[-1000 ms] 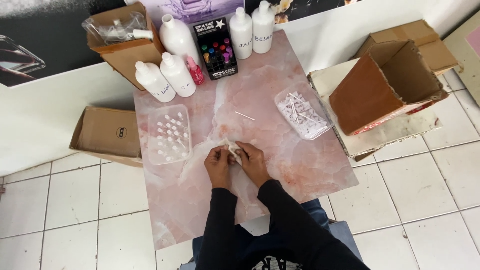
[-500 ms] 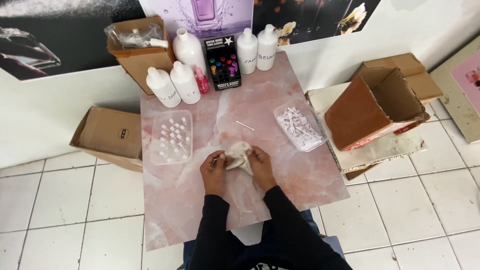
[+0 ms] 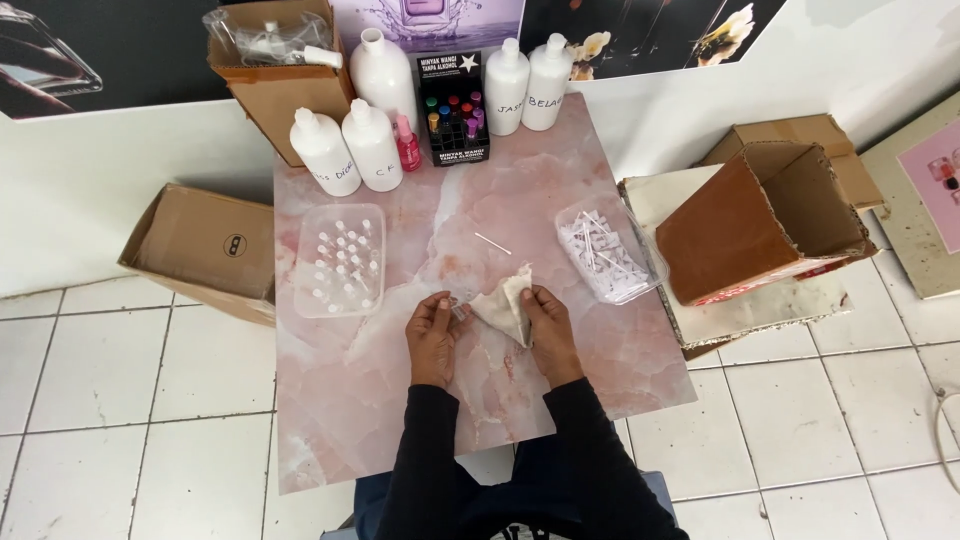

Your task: Assembling perfume samples by inserting scent sticks into small white pouches

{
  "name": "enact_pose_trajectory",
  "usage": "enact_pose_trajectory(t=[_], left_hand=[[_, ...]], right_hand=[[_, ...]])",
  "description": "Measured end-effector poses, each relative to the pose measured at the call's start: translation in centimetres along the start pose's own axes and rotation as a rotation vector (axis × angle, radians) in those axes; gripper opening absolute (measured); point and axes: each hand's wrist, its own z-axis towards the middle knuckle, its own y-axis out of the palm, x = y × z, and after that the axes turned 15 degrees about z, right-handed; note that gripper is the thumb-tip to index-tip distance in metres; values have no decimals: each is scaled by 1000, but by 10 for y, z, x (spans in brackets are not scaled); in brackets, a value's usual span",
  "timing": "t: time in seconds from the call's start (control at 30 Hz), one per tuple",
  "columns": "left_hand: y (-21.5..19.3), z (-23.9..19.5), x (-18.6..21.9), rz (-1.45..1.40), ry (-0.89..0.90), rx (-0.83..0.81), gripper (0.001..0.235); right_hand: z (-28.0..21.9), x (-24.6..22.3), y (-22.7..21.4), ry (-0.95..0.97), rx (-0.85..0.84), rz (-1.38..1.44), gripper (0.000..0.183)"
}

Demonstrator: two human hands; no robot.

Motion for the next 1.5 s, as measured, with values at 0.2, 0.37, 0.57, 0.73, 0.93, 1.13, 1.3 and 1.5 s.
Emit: enact_pose_trajectory(t=[0.2,0.37,0.57,0.73,0.93,1.13,1.3,1.5], left_hand=[[3,-8,3,183,50,-62,36],[-2,-10,5,308,73,-82,30],[-1,-13,12,404,135,-130,18],[-6,-2,-2,404,149,-134,24],[-7,5,-14,395,128,-11,19],[-4,-10,4,251,109,-7,23],[-5,-6,1,147,83,14,25],[-24,15,-28,90,59,-81,36]], right_hand=[[-47,-13,62,-194,-103,-110,22],[-30,20,58,-357,-205,-356,17],[-5,18,57,-278,-183,-500,13],[11,30,49,-135,-157,-550,16],[-28,38,54,-455,-263,-427,39],[-46,15,64,-345,-94,-445,17],[-58,-35,82,-16,-231,-113,13],[-37,-43,80,176,-374,41,17]])
